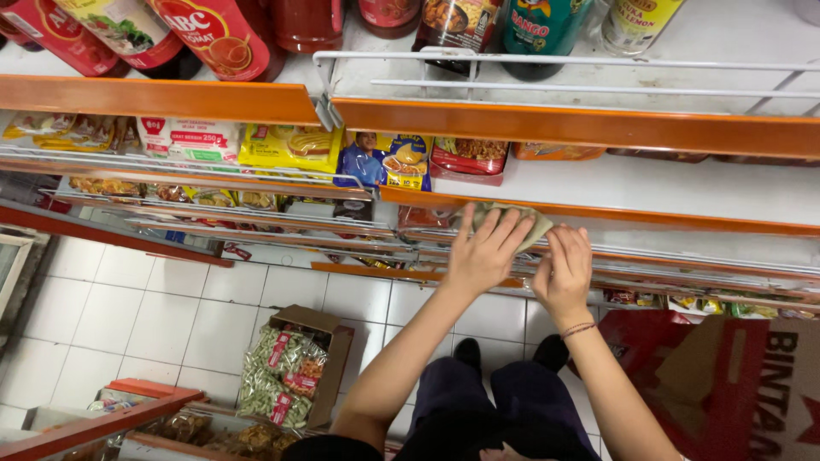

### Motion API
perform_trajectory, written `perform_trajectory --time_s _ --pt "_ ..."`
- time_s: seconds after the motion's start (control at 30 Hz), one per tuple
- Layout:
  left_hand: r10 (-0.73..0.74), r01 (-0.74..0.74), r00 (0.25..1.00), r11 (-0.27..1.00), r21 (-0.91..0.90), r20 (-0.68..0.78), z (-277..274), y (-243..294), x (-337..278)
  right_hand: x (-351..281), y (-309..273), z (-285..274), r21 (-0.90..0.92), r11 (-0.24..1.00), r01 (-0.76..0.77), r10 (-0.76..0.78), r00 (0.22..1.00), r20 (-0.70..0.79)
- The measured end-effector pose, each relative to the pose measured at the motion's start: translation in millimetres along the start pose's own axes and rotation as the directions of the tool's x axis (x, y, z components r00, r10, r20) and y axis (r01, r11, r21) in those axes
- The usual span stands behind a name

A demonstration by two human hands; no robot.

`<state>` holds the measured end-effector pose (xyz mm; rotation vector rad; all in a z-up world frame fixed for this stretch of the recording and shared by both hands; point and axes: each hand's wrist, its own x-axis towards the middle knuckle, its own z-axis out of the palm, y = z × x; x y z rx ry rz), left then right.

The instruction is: The person wipes down the edges of convenience store shelves using a spray bottle and a cloth.

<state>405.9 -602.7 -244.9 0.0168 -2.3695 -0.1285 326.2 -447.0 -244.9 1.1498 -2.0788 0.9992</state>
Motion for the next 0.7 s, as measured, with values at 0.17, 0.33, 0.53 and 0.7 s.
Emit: perform_trajectory --time_s 0.17,0.33,0.53,0.7 --pt "-0.172 0.175 0.984 0.953 0.248 -0.035 -38.2 -86.9 -24.9 3.0 -4.3 -2.9 -0.008 1.000 -0.011 0.012 1.000 0.006" --pt "-0.643 0.606 0.691 0.764 -0.221 -0.330 -58.2 -82.5 -44.3 16.4 -7.5 -1.9 0.026 0.998 -0.049 0.048 0.999 0.018" --pt "-0.689 0.542 0.684 0.699 -0.466 -0.238 43.7 -41.0 -13.8 16.0 -0.6 -2.6 0.046 0.998 -0.048 0.047 0.999 0.028" --pt "-0.270 0.240 0.901 0.962 -0.130 -0.339 122.6 -11.5 -15.7 -12.6 14.6 -27.1 0.013 0.995 -0.099 0.099 0.995 0.011"
